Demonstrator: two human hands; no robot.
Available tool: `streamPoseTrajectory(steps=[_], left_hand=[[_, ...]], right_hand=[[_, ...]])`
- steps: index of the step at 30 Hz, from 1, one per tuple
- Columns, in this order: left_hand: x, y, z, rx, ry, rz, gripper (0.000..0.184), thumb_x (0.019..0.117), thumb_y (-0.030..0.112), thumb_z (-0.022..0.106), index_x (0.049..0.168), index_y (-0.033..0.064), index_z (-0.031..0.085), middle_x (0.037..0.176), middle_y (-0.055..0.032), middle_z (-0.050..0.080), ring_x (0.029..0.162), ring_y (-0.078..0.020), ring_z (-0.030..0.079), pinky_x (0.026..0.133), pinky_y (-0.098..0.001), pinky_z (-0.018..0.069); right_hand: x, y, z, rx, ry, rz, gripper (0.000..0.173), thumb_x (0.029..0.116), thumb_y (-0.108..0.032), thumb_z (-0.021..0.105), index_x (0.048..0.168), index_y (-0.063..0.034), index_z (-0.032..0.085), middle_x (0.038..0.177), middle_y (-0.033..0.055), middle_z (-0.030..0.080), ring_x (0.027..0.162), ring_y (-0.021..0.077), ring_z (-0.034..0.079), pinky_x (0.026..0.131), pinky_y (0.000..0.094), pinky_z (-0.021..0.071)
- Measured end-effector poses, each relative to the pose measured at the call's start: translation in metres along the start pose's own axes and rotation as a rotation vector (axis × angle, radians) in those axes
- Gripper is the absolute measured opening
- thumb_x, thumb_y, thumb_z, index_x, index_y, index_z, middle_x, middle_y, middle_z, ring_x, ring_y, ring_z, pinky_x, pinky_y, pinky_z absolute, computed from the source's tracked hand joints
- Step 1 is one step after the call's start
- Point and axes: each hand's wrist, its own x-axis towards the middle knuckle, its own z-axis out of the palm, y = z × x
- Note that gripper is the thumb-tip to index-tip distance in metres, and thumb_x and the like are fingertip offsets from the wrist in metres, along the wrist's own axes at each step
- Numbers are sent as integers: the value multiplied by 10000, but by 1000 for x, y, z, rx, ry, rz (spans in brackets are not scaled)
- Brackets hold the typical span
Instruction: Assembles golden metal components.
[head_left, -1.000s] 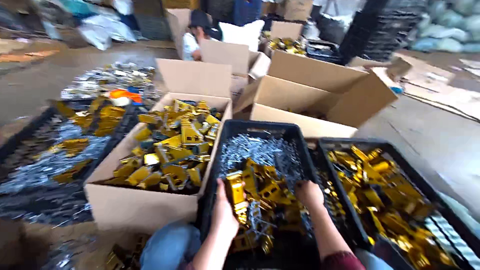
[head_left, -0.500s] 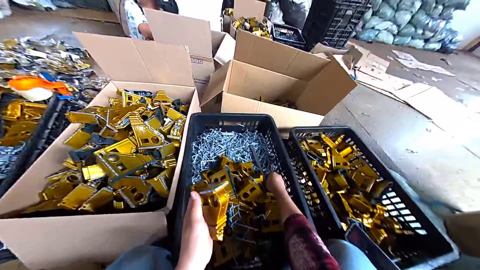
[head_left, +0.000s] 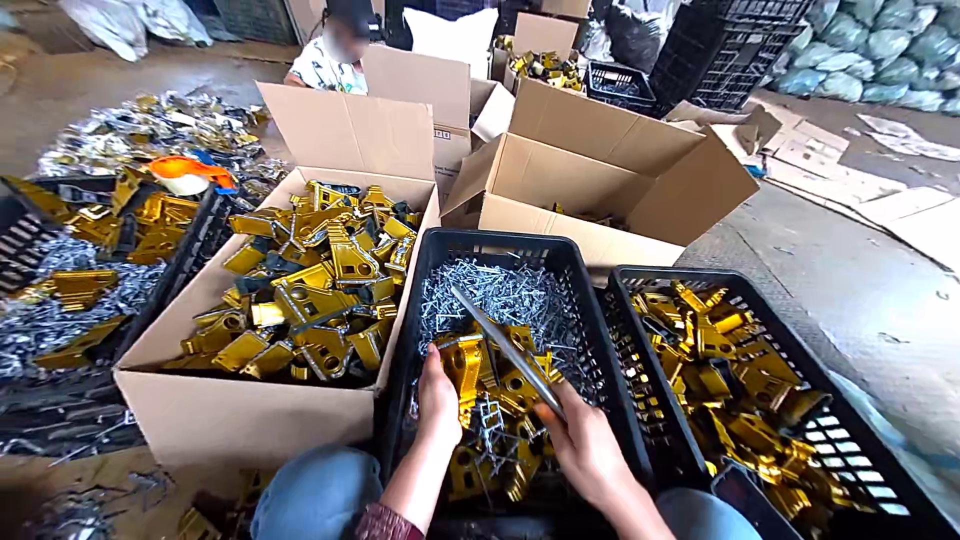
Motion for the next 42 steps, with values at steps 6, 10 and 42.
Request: streamPoseTrajectory(steps=[6, 10, 42], left_hand=[[-10, 1, 1, 74, -6, 24, 628, 1110, 488, 215, 1465, 54, 499, 1496, -162, 492, 1375, -234, 470, 1118, -490, 384], [-10, 0, 2, 99, -18, 39, 635, 1111, 487, 209, 1480, 47, 482, 1516, -175, 470, 1398, -247, 449, 1127, -509, 370], [-15, -19, -11, 658, -309, 398, 901, 730, 196, 868, 1462, -4, 383, 1311, -160, 588, 1194, -219, 603, 1028, -393, 508]], right_hand=[[-54, -8, 27, -97, 190, -68, 408, 1038, -353, 457, 1077, 8, 644, 554, 38, 570, 448, 197, 595, 427, 402, 508], [-62, -8, 34, 100, 407, -153, 493, 1097, -451, 346, 1154, -14, 566, 608, -11, 508, 470, 55, 510, 448, 240, 484], [-54, 10, 38, -61, 485, -347, 430, 1106, -428, 278, 1081, -75, 522, 662, 12, 507, 526, 100, 524, 502, 264, 498]])
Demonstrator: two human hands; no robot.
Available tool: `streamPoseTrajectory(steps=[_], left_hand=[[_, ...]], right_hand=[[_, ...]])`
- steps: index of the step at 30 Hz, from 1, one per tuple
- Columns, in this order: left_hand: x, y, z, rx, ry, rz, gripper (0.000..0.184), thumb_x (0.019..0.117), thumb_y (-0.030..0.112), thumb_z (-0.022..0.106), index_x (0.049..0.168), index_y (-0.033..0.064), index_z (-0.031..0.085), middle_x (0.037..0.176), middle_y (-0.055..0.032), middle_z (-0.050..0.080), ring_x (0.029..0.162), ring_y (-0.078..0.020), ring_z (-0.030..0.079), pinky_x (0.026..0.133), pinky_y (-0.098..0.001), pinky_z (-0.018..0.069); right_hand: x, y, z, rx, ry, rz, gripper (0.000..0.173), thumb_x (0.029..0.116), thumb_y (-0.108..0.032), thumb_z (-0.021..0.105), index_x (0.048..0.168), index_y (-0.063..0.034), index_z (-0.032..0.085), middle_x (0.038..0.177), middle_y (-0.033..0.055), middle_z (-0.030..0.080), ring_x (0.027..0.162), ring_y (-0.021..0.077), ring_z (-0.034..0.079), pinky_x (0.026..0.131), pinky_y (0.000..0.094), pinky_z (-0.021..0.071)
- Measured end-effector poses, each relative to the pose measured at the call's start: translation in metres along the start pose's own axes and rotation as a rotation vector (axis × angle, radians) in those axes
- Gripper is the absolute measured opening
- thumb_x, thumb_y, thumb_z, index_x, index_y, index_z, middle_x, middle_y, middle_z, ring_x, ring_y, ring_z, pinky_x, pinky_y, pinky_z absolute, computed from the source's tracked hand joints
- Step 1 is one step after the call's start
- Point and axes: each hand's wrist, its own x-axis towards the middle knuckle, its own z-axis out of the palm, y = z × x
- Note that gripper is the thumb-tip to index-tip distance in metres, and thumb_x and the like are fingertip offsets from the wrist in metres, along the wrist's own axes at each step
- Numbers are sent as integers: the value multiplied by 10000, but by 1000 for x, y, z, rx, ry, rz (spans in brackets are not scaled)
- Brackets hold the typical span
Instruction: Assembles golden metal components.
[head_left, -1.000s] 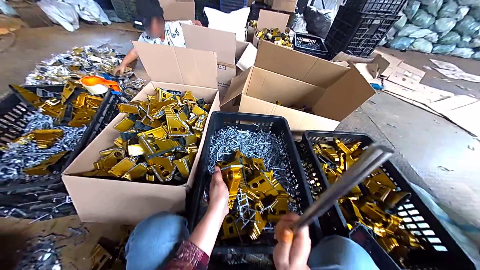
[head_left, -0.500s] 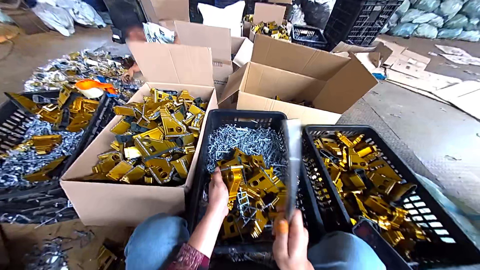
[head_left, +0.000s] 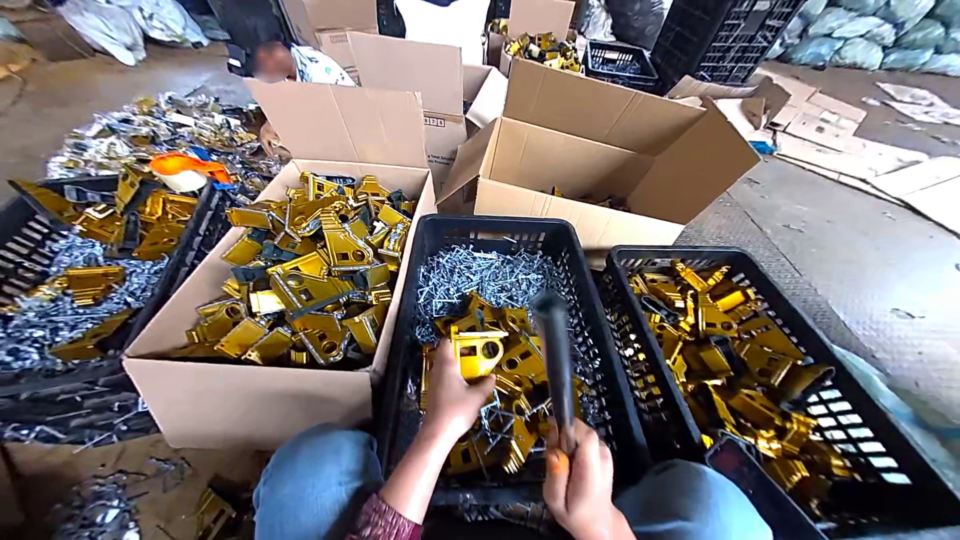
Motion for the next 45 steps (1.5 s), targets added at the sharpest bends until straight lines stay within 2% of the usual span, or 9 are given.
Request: streamPoseTrajectory(steps=[4, 9, 13, 18, 23, 30, 35, 40, 45], left_hand=[[-1, -4, -2, 53, -20, 20, 896, 735, 165, 808, 1486, -2, 350, 1360, -172, 558, 1230, -208, 588, 1037, -365, 505], [0, -5, 0, -190, 42, 46, 825, 779, 326, 847, 1409, -2, 427, 1247, -129, 634, 1130, -143, 652, 978, -315, 556], [0, 6, -6, -389, 124, -133, 658, 1069, 470, 432, 1513, -15, 404, 1510, -212, 461, 1398, -247, 448, 1153, -443, 368], [7, 13, -6, -507, 240, -244, 546, 1123, 395, 275, 1451, 26, 508, 1470, -165, 507, 1348, -212, 490, 1109, -448, 406], [6, 13, -3, -540, 242, -370, 602, 1109, 484, 249, 1463, 65, 497, 1485, -157, 498, 1358, -251, 483, 1087, -506, 414], [5, 16, -4, -786, 267, -423, 742, 1041, 656, 94, 1642, 229, 179, 1708, -45, 149, 1562, -225, 163, 1235, -522, 202], [6, 9, 2, -664, 178, -424, 658, 1060, 598, 311, 1484, 127, 488, 1476, -111, 534, 1354, -240, 504, 1080, -519, 433], [7, 8, 2, -613, 185, -356, 635, 1090, 531, 255, 1453, 72, 503, 1397, -151, 567, 1258, -216, 568, 1029, -452, 484], [8, 7, 1, -580, 181, -333, 641, 1097, 516, 227, 1441, 58, 514, 1386, -152, 578, 1253, -206, 574, 1038, -432, 480]], right_hand=[[-4, -2, 10, -240, -292, 178, 383, 1008, -353, 459, 1049, -51, 692, 538, 17, 581, 435, 216, 607, 394, 408, 483], [6, -1, 2, 100, -77, 218, 509, 1098, -434, 318, 1152, 4, 574, 626, -11, 530, 471, 49, 503, 435, 242, 470], [1, 9, -3, 266, -243, 500, 413, 1071, -352, 380, 1153, -20, 612, 621, -55, 512, 478, 28, 488, 463, 236, 462], [-5, -3, 3, 492, 46, 464, 421, 1117, -410, 300, 1158, -38, 493, 658, -76, 468, 517, 28, 486, 493, 223, 487], [-2, -21, 0, 237, -506, 604, 365, 1064, -340, 394, 1107, -56, 618, 624, -33, 511, 518, 85, 520, 505, 293, 469], [0, -7, -2, 418, -163, 421, 468, 1105, -383, 320, 1210, 0, 568, 624, -69, 499, 490, 12, 499, 471, 206, 482], [-6, -7, -2, 256, -319, 491, 405, 1068, -353, 398, 1170, -43, 638, 630, -56, 539, 489, 37, 502, 464, 247, 462], [-6, -15, -2, 341, 97, 260, 473, 1115, -476, 267, 1192, -80, 513, 683, -35, 496, 557, 39, 522, 536, 230, 514], [-9, -25, -1, 116, -316, 388, 416, 1062, -363, 407, 1111, -11, 624, 574, -16, 539, 461, 108, 547, 437, 311, 486]])
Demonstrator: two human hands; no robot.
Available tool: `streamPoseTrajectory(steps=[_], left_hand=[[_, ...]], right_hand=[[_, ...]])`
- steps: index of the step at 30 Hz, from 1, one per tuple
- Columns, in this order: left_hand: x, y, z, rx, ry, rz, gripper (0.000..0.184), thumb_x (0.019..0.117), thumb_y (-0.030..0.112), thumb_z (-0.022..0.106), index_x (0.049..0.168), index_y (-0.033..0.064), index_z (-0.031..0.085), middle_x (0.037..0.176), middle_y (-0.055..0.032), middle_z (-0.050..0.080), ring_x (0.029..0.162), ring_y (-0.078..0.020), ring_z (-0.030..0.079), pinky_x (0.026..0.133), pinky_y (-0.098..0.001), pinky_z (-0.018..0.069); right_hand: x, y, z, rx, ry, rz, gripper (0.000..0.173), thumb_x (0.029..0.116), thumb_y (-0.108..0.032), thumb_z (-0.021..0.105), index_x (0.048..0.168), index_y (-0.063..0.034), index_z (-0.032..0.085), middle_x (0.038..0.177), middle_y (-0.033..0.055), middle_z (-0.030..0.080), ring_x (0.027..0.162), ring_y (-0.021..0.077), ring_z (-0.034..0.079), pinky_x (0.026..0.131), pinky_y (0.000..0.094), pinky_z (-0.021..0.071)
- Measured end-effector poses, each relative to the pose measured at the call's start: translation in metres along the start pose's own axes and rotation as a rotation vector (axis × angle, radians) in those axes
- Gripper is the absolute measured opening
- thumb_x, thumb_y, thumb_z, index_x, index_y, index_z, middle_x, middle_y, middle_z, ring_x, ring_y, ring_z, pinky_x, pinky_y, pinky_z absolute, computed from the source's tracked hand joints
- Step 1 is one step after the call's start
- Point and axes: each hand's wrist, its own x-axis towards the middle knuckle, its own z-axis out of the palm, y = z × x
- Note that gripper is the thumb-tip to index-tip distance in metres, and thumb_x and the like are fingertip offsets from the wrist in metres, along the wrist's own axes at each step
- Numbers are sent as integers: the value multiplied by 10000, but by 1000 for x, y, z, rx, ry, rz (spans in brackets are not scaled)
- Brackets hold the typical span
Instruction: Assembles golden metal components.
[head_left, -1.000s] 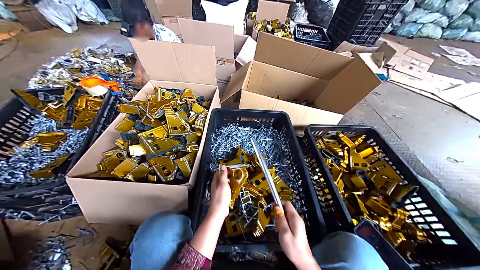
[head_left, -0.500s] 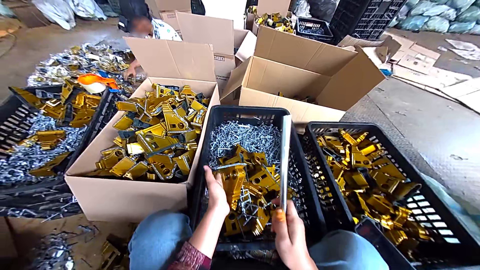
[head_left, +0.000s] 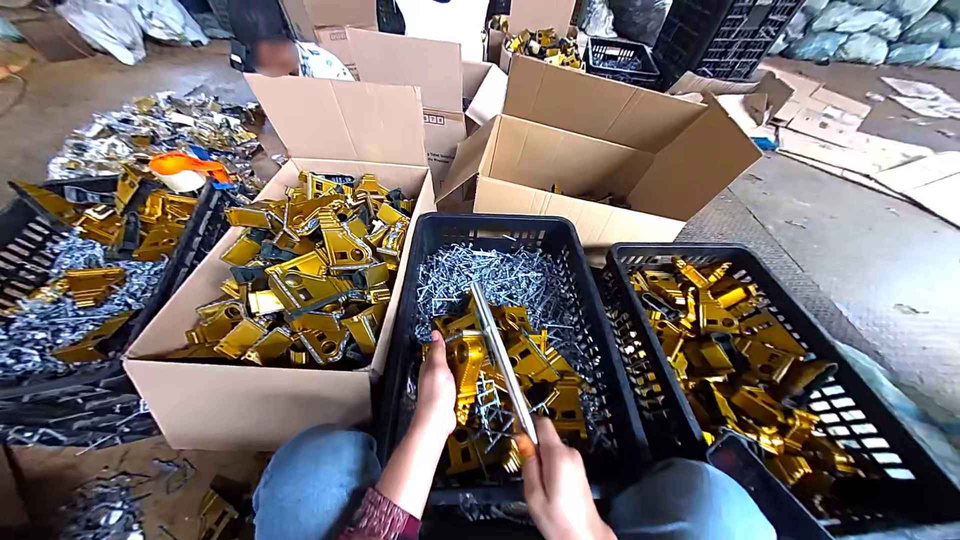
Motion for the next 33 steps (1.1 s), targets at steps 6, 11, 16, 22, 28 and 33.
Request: streamPoseTrajectory(steps=[6, 11, 16, 22, 28, 33], left_hand=[[-2, 1, -1, 22, -20, -7, 634, 1100, 511, 214, 1441, 67, 511, 1368, -151, 585, 1234, -204, 583, 1022, -426, 491], [-5, 5, 1, 59, 14, 13, 639, 1105, 493, 204, 1390, 33, 545, 1319, -166, 601, 1198, -204, 594, 1005, -423, 491], [-7, 2, -1, 194, -3, 112, 623, 1120, 430, 206, 1434, -18, 503, 1443, -200, 522, 1338, -206, 496, 1122, -413, 386], [-14, 0, -13, 765, -330, 622, 496, 1091, 381, 344, 1072, 31, 694, 838, -80, 663, 793, -185, 650, 747, -436, 539], [-28, -7, -14, 958, -619, 969, 468, 1052, 501, 424, 1070, 108, 676, 709, -42, 665, 633, -208, 668, 568, -441, 541], [-33, -4, -18, 947, -252, 1230, 612, 1028, 633, 353, 1139, 159, 725, 972, -16, 768, 871, -185, 731, 763, -446, 575]], right_hand=[[-1, 3, -3, -15, 103, -93, 413, 1063, -343, 411, 1115, 4, 629, 560, 6, 536, 443, 132, 552, 432, 323, 498], [5, 5, -6, 67, 179, -120, 478, 1097, -388, 353, 1186, 27, 572, 610, -20, 534, 461, 35, 515, 432, 221, 482], [3, 9, -1, -92, -72, 56, 364, 1041, -313, 432, 1072, -4, 620, 558, 20, 547, 474, 183, 592, 460, 382, 512], [28, 28, -21, 309, -4, 169, 257, 1010, -221, 529, 1172, -42, 618, 713, -39, 571, 537, 38, 528, 498, 222, 483], [33, 34, -27, 378, -213, 247, 459, 786, -558, 794, 944, -137, 704, 586, -143, 481, 476, -32, 406, 467, 188, 381], [32, 30, -7, 705, -107, 317, 199, 852, -280, 780, 843, -113, 672, 568, -95, 524, 464, 6, 468, 455, 193, 413]])
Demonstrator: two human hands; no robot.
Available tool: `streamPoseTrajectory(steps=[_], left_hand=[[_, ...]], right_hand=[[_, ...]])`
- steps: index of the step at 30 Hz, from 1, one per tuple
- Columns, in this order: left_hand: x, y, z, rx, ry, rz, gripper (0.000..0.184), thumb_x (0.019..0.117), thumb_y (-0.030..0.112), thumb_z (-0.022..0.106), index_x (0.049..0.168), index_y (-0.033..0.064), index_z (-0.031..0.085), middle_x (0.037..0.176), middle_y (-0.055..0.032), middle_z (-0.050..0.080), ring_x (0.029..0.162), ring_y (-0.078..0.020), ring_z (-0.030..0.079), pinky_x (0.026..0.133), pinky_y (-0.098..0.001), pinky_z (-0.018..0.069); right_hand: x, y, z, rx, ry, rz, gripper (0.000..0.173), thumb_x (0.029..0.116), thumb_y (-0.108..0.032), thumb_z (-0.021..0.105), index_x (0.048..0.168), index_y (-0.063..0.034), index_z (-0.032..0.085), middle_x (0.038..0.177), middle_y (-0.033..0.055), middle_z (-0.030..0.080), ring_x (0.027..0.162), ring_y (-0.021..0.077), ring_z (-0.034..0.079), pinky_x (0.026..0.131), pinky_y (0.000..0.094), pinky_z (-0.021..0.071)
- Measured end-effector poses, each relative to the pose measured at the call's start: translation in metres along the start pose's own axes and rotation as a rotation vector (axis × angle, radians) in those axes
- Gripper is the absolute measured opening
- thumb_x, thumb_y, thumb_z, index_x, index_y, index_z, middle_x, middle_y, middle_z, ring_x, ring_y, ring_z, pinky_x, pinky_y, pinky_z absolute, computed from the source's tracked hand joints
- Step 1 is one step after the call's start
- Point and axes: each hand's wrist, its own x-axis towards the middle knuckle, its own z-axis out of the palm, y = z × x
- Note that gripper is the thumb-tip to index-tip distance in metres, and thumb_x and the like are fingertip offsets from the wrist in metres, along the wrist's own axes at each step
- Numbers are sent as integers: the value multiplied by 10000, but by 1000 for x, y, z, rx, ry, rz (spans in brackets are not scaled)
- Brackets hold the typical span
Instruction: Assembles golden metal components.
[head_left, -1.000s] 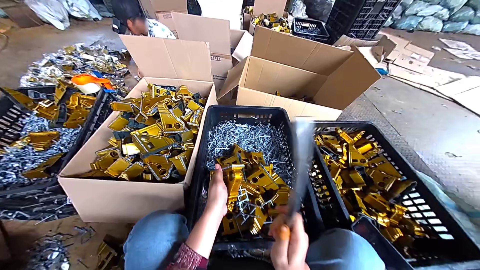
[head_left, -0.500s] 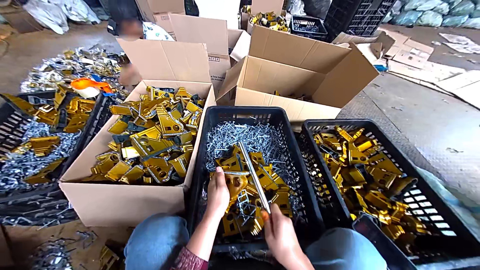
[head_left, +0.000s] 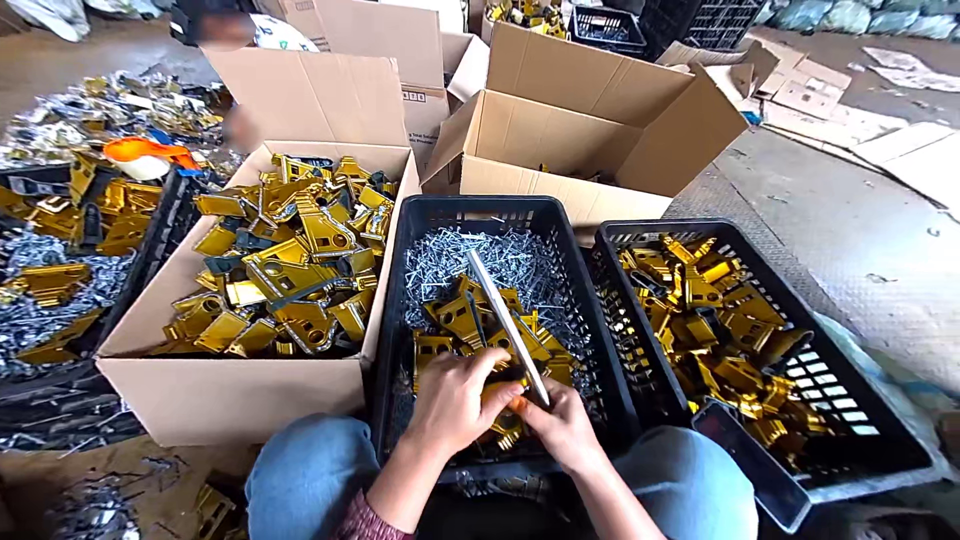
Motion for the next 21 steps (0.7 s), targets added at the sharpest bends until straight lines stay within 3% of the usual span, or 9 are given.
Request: streamPoseTrajectory(steps=[3, 6, 7, 8, 11, 13, 15, 17, 21], left_hand=[[-12, 7, 1, -234, 309, -137, 657, 945, 594, 608, 1295, 42, 537, 1351, -182, 597, 1296, -270, 550, 1074, -451, 457], [-38, 24, 16, -836, 210, -466, 1052, 783, 325, 864, 1502, -93, 220, 1408, -178, 513, 1265, -177, 570, 1049, -334, 520], [-44, 28, 21, -1039, 141, -570, 965, 771, 198, 872, 1465, -72, 260, 1322, -140, 583, 1194, -165, 630, 1011, -339, 560], [-46, 32, 25, -1159, 109, -669, 744, 766, 100, 858, 1352, -56, 427, 1173, -108, 679, 1069, -160, 689, 936, -342, 594], [-35, 24, 26, -1114, 73, -765, 356, 811, 44, 808, 1117, -25, 640, 970, -64, 746, 909, -138, 727, 842, -312, 618], [-25, 13, 23, -1089, 129, -823, 306, 826, 41, 790, 1090, -35, 655, 947, -87, 746, 875, -159, 730, 814, -326, 622], [-17, 5, 15, -1153, 160, -910, 303, 868, 26, 746, 1133, -61, 629, 972, -141, 741, 873, -217, 739, 794, -370, 634], [-11, 1, 5, -1242, 153, -968, 286, 913, 19, 695, 1169, -70, 605, 1005, -171, 735, 895, -256, 739, 781, -394, 635], [-13, -7, -10, -1309, 60, -980, 285, 951, -7, 623, 1223, -86, 587, 1100, -213, 721, 959, -293, 738, 788, -389, 635]], right_hand=[[0, -7, 12, 315, 129, 31, 141, 918, -173, 702, 937, -36, 674, 684, -7, 639, 564, 52, 582, 541, 221, 508], [-2, -13, 21, 504, 144, 106, 140, 938, -140, 651, 999, -14, 655, 736, 31, 686, 624, 84, 656, 605, 254, 577], [-2, -12, 25, 509, 131, 125, 142, 936, -139, 653, 1004, -15, 662, 742, 23, 682, 624, 78, 645, 603, 247, 567], [-2, -9, 28, 489, 116, 141, 155, 937, -147, 656, 1012, -12, 668, 738, 16, 669, 608, 71, 620, 582, 239, 546], [2, -2, 25, 169, 109, 78, 264, 1014, -227, 583, 1164, -17, 641, 726, -2, 613, 548, 60, 534, 514, 232, 480], [2, -1, 12, -289, 175, -174, 393, 1049, -288, 493, 1291, -8, 628, 739, -15, 621, 548, 38, 533, 514, 231, 482], [-8, -4, 3, -564, 292, -580, 402, 1076, -303, 433, 1196, 24, 634, 712, 9, 610, 547, 28, 539, 515, 211, 496], [-18, -6, -5, -731, 365, -840, 390, 1101, -386, 326, 1075, -70, 552, 736, 31, 540, 591, 77, 537, 564, 218, 502], [-24, 8, -10, -1012, 313, -631, 377, 1020, -318, 475, 1029, -8, 691, 569, 40, 595, 442, 189, 588, 397, 372, 474]])
